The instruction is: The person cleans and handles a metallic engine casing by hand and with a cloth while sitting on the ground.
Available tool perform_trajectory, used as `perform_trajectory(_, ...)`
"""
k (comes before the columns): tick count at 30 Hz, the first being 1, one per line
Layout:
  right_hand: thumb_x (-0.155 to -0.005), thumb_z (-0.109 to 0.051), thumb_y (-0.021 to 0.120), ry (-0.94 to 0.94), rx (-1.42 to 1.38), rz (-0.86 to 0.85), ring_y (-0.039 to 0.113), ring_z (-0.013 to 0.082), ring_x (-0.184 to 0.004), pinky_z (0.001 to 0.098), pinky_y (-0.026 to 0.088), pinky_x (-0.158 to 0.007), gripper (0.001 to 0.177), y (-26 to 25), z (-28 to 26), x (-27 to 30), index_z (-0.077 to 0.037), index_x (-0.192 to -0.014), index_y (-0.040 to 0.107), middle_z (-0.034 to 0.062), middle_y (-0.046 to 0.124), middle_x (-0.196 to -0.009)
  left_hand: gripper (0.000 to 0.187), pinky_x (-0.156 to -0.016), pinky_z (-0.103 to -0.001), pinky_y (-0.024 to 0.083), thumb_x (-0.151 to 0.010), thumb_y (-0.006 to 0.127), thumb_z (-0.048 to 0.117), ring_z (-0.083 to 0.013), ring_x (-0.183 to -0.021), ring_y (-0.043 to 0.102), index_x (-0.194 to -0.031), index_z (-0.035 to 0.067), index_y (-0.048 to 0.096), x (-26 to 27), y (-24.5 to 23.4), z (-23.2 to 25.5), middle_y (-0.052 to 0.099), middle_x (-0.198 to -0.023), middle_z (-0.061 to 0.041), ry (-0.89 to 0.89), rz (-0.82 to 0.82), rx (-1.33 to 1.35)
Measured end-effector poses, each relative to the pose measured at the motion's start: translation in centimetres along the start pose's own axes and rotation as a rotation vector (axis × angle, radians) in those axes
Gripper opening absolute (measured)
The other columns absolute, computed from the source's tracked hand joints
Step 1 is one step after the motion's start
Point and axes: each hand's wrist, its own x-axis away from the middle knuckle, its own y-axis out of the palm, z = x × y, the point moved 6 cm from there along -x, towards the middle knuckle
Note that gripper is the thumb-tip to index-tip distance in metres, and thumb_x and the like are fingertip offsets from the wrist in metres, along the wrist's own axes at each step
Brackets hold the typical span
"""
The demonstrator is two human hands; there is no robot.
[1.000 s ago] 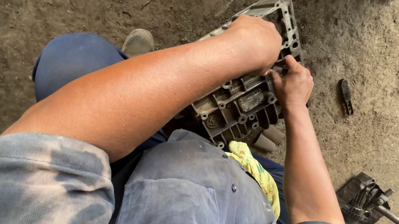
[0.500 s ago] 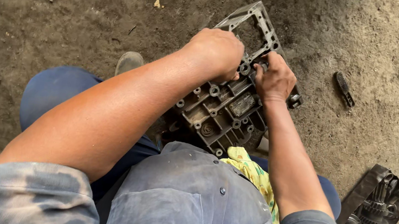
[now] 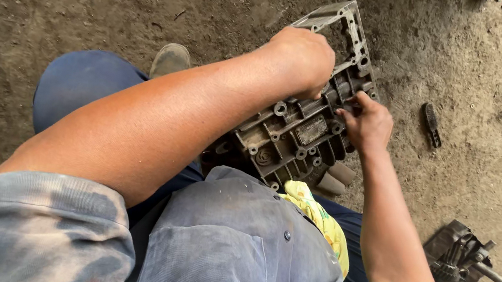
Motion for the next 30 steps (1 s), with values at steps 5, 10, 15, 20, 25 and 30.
perform_trajectory(5,-0.09,-0.033,0.085,0.055,-0.038,0.14,0.075,0.0233,-0.081,0.0402,0.057,-0.066,0.025,0.8,0.9,0.4,-0.015,-0.1,0.072,0.0025,0.079,-0.098,0.045,-0.088,-0.04,0.058,-0.092,0.072,0.045,-0.021,-0.098,0.071,-0.115,0.006,0.073,-0.2,0.3,0.6,0.073,-0.109,-0.008,0.014,0.008,-0.007)
perform_trajectory(10,-0.081,-0.034,0.09,0.073,-0.148,0.137,0.074,0.0256,-0.08,0.0412,0.056,-0.069,0.033,0.9,0.9,0.9,-0.013,-0.1,0.072,0.007,0.077,-0.09,0.052,-0.089,-0.043,0.057,-0.093,0.07,0.051,-0.0256,-0.1,0.072,-0.118,0.005,0.071,-0.6,0.6,0.9,0.073,-0.112,-0.012,-0.005,-0.012,-0.048)
perform_trajectory(15,-0.081,-0.035,0.091,-0.005,-0.071,0.162,0.073,0.0273,-0.079,0.0427,0.055,-0.068,0.035,0.0,0.6,0.7,-0.013,-0.098,0.07,0.0068,0.077,-0.089,0.047,-0.089,-0.042,0.058,-0.091,0.074,0.048,-0.0239,-0.1,0.071,-0.116,0.008,0.075,-0.8,0.3,1.3,0.073,-0.113,-0.01,0.018,0.032,-0.023)
perform_trajectory(20,-0.083,-0.036,0.088,0.185,-0.194,0.18,0.075,0.0215,-0.081,0.0395,0.055,-0.071,0.028,0.9,1.1,1.2,-0.018,-0.097,0.072,0.0018,0.079,-0.09,0.042,-0.087,-0.041,0.059,-0.091,0.074,0.045,-0.0223,-0.097,0.072,-0.114,0.009,0.076,-1.0,0.6,1.2,0.074,-0.109,-0.008,0.004,0.013,-0.014)
perform_trajectory(25,-0.084,-0.034,0.089,0.076,-0.136,0.104,0.073,0.0262,-0.084,0.0415,0.053,-0.074,0.029,0.1,0.2,1.0,-0.016,-0.101,0.074,0.0055,0.078,-0.094,0.046,-0.085,-0.041,0.06,-0.091,0.074,0.048,-0.0227,-0.095,0.073,-0.113,0.007,0.075,-0.9,0.4,1.3,0.074,-0.107,-0.01,0.011,-0.004,-0.045)
perform_trajectory(30,-0.084,-0.033,0.087,0.066,-0.158,0.101,0.072,0.0286,-0.087,0.0432,0.054,-0.076,0.033,-0.6,-0.1,0.1,-0.013,-0.104,0.071,0.0074,0.076,-0.096,0.048,-0.089,-0.042,0.058,-0.091,0.072,0.05,-0.0233,-0.099,0.073,-0.112,0.007,0.077,-0.6,1.0,0.9,0.074,-0.108,-0.01,-0.003,-0.045,-0.026)
